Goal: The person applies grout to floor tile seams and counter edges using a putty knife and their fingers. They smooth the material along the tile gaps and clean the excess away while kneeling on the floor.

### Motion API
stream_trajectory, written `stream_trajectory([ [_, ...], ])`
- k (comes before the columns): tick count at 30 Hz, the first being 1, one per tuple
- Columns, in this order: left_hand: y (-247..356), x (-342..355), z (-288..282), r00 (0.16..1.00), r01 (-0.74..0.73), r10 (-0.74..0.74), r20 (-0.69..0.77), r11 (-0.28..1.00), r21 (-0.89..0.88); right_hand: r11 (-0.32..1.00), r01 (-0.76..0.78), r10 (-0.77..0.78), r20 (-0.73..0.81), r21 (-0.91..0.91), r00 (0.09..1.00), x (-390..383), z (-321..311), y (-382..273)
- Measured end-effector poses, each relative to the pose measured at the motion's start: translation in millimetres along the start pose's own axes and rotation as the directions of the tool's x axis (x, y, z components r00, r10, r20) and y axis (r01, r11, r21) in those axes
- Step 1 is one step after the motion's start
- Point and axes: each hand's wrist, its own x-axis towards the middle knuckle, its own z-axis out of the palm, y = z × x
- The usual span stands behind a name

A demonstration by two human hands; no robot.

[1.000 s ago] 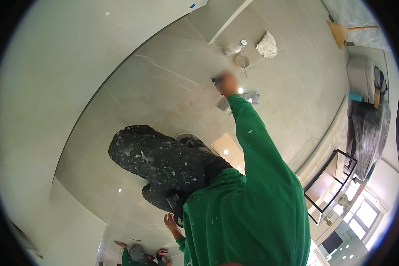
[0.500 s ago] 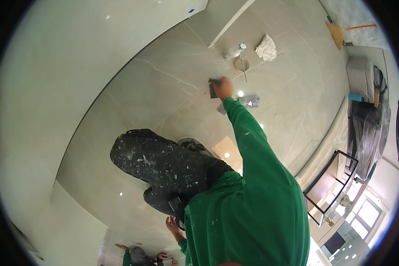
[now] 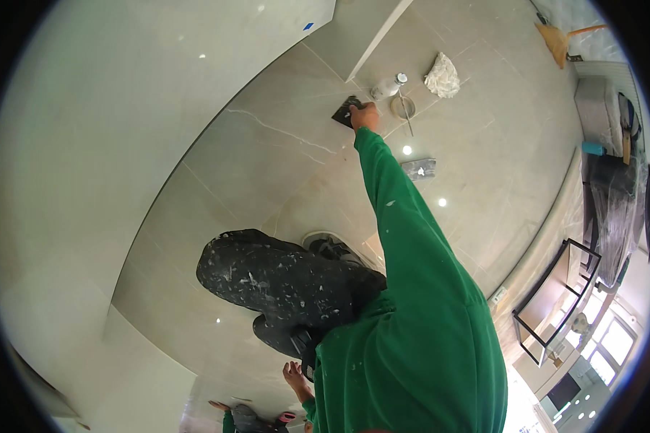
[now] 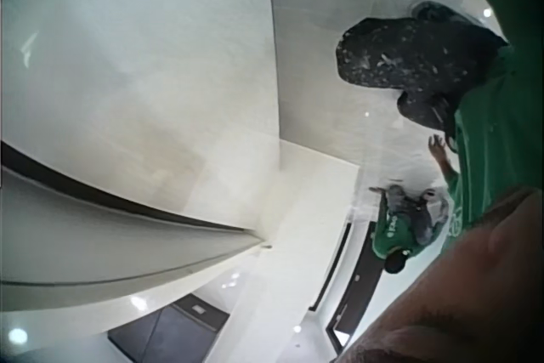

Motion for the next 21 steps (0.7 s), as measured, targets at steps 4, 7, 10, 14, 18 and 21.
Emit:
stream_trajectory([
  [4, -6, -11, 10, 0.998, -0.035, 0.031, -0.048, 0.995, -0.092, 0.994, 0.075, -0.074, -0.025, 0.076, 0.997, 9, 2, -9],
  [7, -32, -12, 12, 0.995, -0.093, 0.091, -0.045, 0.995, -0.047, 0.988, 0.114, -0.133, 0.195, 0.104, 0.972, -4, 1, -12],
  [10, -55, -4, 9, 0.965, -0.261, 0.261, 0.009, 0.964, 0.05, 0.899, 0.422, -0.435, 0.361, 0.118, 0.825, -6, 11, -5],
  [14, -76, 18, -2, 0.971, -0.21, 0.22, -0.094, 0.973, 0.099, 0.934, 0.341, -0.357, 0.328, 0.107, 0.874, -11, 2, -15],
  [18, -63, 0, 21, 0.998, 0.018, -0.024, -0.066, 0.995, -0.099, 0.736, 0.67, -0.632, 0.455, 0.098, 0.627, -101, 27, -36],
  [21, -56, -10, 12, 0.969, -0.234, 0.227, 0.102, 0.97, 0.063, 0.594, 0.796, -0.653, 0.647, 0.116, 0.393, -134, 23, -57],
])
